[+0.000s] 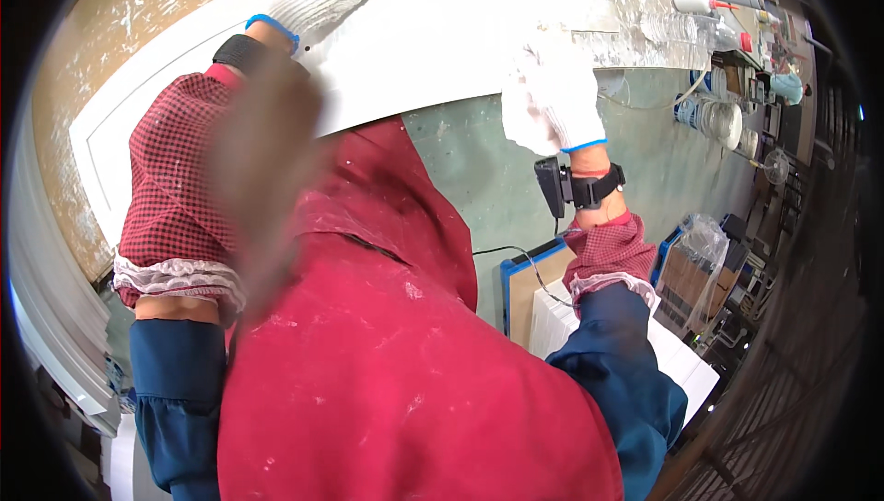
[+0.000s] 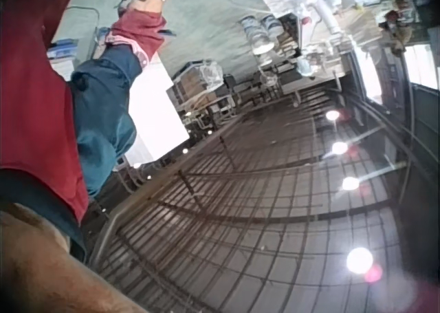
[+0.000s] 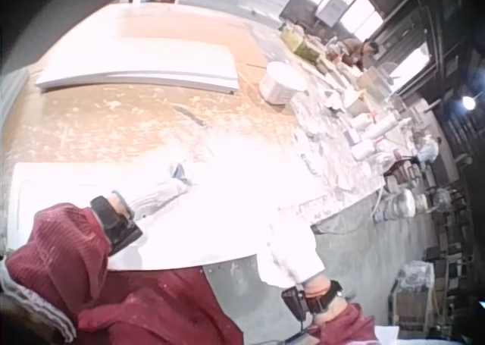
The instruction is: Finishing and repairing white wooden furniture panels by applying filler paste to imperfections and wiping them clean.
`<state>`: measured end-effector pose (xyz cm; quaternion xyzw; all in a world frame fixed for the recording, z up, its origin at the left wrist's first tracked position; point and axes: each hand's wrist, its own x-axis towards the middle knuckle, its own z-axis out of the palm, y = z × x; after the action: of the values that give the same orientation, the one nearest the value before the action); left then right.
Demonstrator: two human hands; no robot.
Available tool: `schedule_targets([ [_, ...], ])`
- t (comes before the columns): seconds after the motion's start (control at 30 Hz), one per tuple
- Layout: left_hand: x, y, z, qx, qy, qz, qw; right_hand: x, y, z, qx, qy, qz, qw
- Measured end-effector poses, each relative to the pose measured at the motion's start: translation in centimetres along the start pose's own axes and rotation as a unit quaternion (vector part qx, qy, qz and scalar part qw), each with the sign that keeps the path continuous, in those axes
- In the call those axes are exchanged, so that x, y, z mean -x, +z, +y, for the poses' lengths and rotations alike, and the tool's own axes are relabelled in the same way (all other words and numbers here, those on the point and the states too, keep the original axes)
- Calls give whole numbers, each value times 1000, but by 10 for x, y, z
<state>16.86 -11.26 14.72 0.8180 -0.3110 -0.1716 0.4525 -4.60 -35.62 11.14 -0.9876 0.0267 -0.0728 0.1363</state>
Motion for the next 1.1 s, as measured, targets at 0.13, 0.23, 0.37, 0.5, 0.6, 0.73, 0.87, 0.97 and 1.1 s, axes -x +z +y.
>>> schedule_targets([
  [0.13, 1, 3, 0, -37, 15, 9, 999, 8, -7, -15, 7, 19, -10, 1000],
  [0.23, -5, -1, -7, -41, 16, -10, 999, -1, -1, -1, 21, 25, -36, 999],
  [0.37, -4, -2, -7, -12, 14, 1, 1000, -15, 0, 2, 97, 59, -123, 986],
  [0.5, -3, 3, -11, -66, 20, 22, 997, 4, -7, -12, 63, 9, -47, 997],
  [0.6, -1, -1, -4, -59, 38, 7, 997, 11, -12, -13, 5, 98, -82, 992],
  [0.73, 1, -8, 9, -14, -38, -23, 999, -12, -3, 3, 218, 8, -173, 961],
  [0.87, -5, 2, -13, -31, 8, 5, 999, -2, -9, -19, 33, 35, -26, 998],
  [0.97, -3, 5, -8, -22, 19, -15, 999, 1, -3, 1, 54, 3, 32, 998],
  [1.1, -6, 0, 0, -26, 8, -16, 999, -2, -3, 33, 13, 111, -25, 993],
])
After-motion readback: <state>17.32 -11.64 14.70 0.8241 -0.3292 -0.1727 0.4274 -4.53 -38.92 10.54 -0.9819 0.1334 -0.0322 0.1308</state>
